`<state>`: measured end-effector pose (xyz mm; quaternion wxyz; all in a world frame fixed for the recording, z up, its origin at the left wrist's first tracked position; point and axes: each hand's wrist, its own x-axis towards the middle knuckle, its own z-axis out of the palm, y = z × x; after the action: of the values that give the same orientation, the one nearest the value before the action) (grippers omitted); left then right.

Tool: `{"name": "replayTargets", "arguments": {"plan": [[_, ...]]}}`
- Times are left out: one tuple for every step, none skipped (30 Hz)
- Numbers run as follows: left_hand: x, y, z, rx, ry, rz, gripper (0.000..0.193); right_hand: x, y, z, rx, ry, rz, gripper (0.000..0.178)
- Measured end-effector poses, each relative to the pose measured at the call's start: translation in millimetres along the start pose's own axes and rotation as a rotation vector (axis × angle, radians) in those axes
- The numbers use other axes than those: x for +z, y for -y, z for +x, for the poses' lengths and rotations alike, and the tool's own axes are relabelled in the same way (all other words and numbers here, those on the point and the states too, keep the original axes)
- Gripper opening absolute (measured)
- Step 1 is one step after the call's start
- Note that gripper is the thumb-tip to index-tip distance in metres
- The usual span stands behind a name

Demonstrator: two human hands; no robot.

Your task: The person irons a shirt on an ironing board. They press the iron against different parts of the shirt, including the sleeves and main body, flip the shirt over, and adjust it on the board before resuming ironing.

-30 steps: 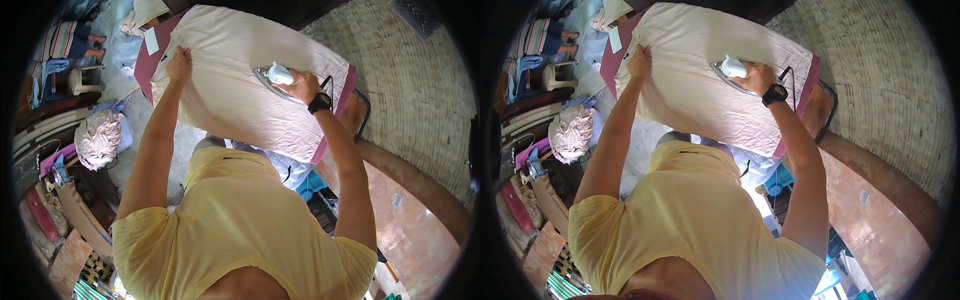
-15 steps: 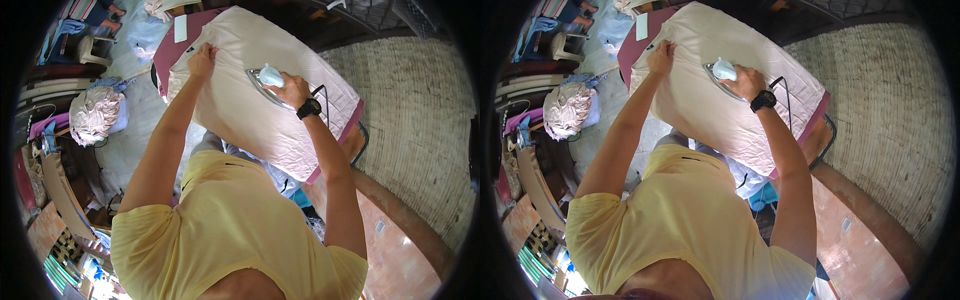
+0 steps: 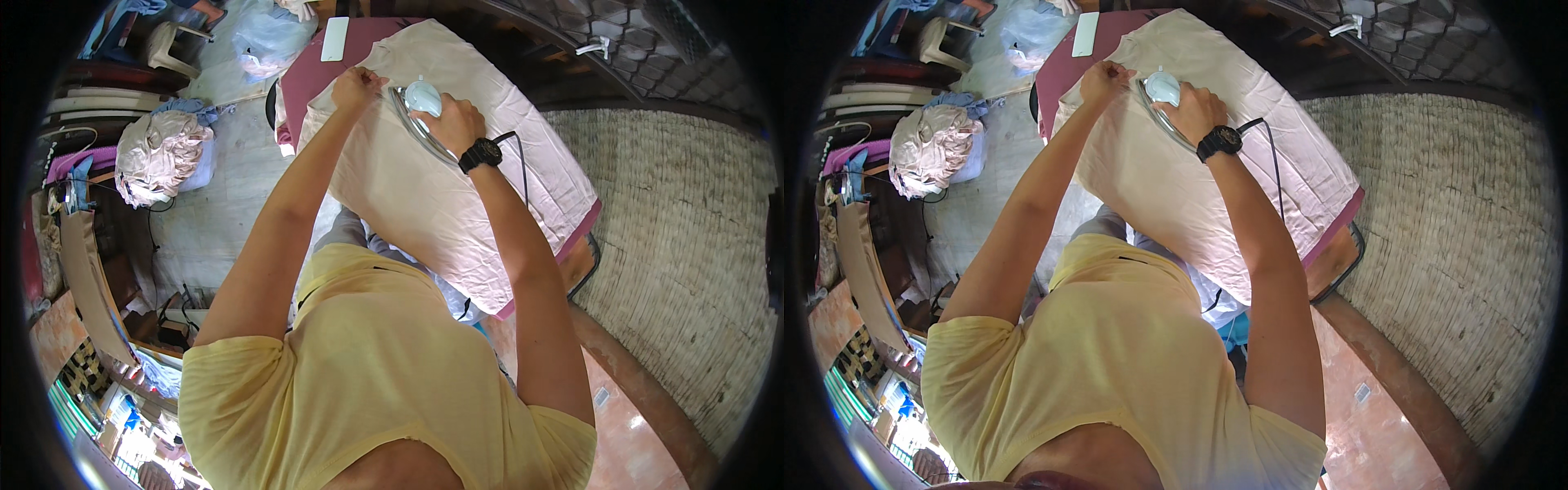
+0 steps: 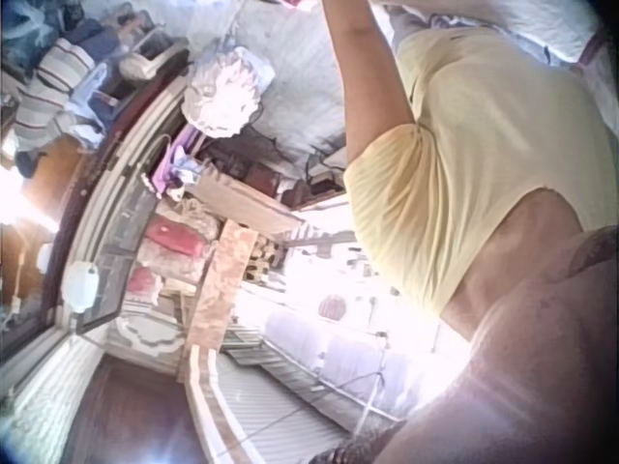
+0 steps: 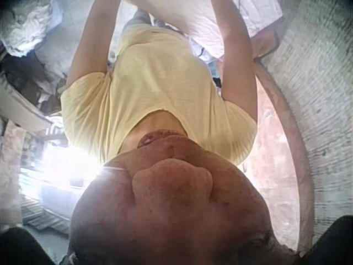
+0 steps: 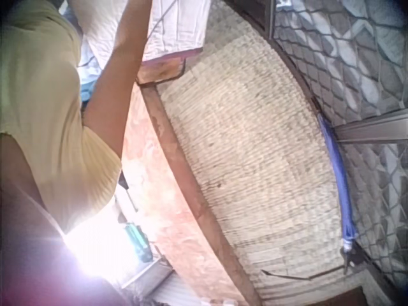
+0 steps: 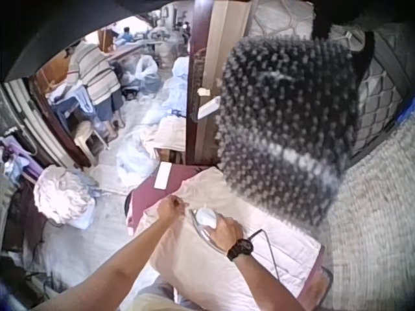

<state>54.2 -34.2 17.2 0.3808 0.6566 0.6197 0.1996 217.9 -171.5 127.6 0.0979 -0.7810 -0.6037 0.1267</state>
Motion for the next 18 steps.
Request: {"name": "replayTargets", "arguments": {"plan": [[-0.9, 7.3, 3.7, 0.056, 0.007, -0.033, 0.024, 1.1, 5.1, 5.2, 0.001, -0.011, 0.007, 0.053], [-4.7, 17.0, 6.9, 0.113, 0.013, -0.066, 0.022, 2.4, 10.2, 10.5, 0.002, -0.022, 0.014, 0.053], [-9.5, 19.8, 8.0, 0.173, 0.026, -0.099, 0.020, 3.4, 12.0, 15.1, 0.010, -0.035, 0.020, 0.053], [-13.0, 24.0, 4.5, 0.257, -0.023, -0.086, 0.018, 4.0, 12.6, 19.5, 0.009, -0.023, 0.019, 0.053], [-16.0, 30.8, -4.8, 0.340, -0.072, -0.073, 0.017, 4.4, 13.1, 23.6, 0.008, -0.012, 0.018, 0.053], [-20.6, 34.0, -17.7, 0.422, -0.118, -0.056, 0.017, 5.8, 14.1, 24.3, 0.010, 0.002, 0.020, 0.053], [-22.8, 35.5, -30.7, 0.438, -0.125, -0.007, 0.016, 6.4, 14.2, 23.4, -0.018, 0.019, 0.030, 0.052], [-22.5, 35.2, -44.1, 0.455, -0.132, 0.042, 0.016, 6.4, 11.8, 21.5, -0.044, 0.036, 0.040, 0.052], [-22.3, 33.7, -53.3, 0.467, -0.143, 0.092, 0.018, 5.5, 11.4, 20.8, -0.077, 0.054, 0.050, 0.051], [-22.1, 30.4, -57.5, 0.551, -0.174, 0.152, 0.020, 4.7, 12.0, 21.5, -0.073, 0.065, 0.053, 0.050], [-21.9, 26.7, -60.3, 0.636, -0.204, 0.213, 0.022, 3.4, 13.1, 23.0, -0.069, 0.075, 0.056, 0.050], [-22.5, 25.4, -62.9, 0.720, -0.234, 0.275, 0.025, 3.1, 14.4, 23.7, -0.064, 0.086, 0.059, 0.049], [-22.8, 28.0, -61.6, 0.739, -0.195, 0.317, 0.028, 6.2, 15.0, 25.6, -0.049, 0.080, 0.053, 0.049], [-22.1, 31.8, -57.7, 0.762, -0.246, 0.333, 0.027, 11.2, 15.0, 28.2, -0.034, 0.075, 0.047, 0.049], [-23.3, 33.5, -51.6, 0.788, -0.299, 0.350, 0.026, 12.0, 17.3, 30.3, -0.018, 0.066, 0.040, 0.049], [-25.0, 36.5, -48.0, 0.814, -0.351, 0.367, 0.025, 10.6, 16.7, 30.2, -0.027, 0.093, 0.052, 0.049], [-28.0, 40.9, -45.4, 0.767, -0.342, 0.345, 0.025, 7.5, 14.6, 29.5, -0.033, 0.119, 0.063, 0.049], [-33.6, 41.5, -44.5, 0.720, -0.329, 0.321, 0.024, 4.8, 13.3, 28.3, -0.037, 0.147, 0.074, 0.050]]}}
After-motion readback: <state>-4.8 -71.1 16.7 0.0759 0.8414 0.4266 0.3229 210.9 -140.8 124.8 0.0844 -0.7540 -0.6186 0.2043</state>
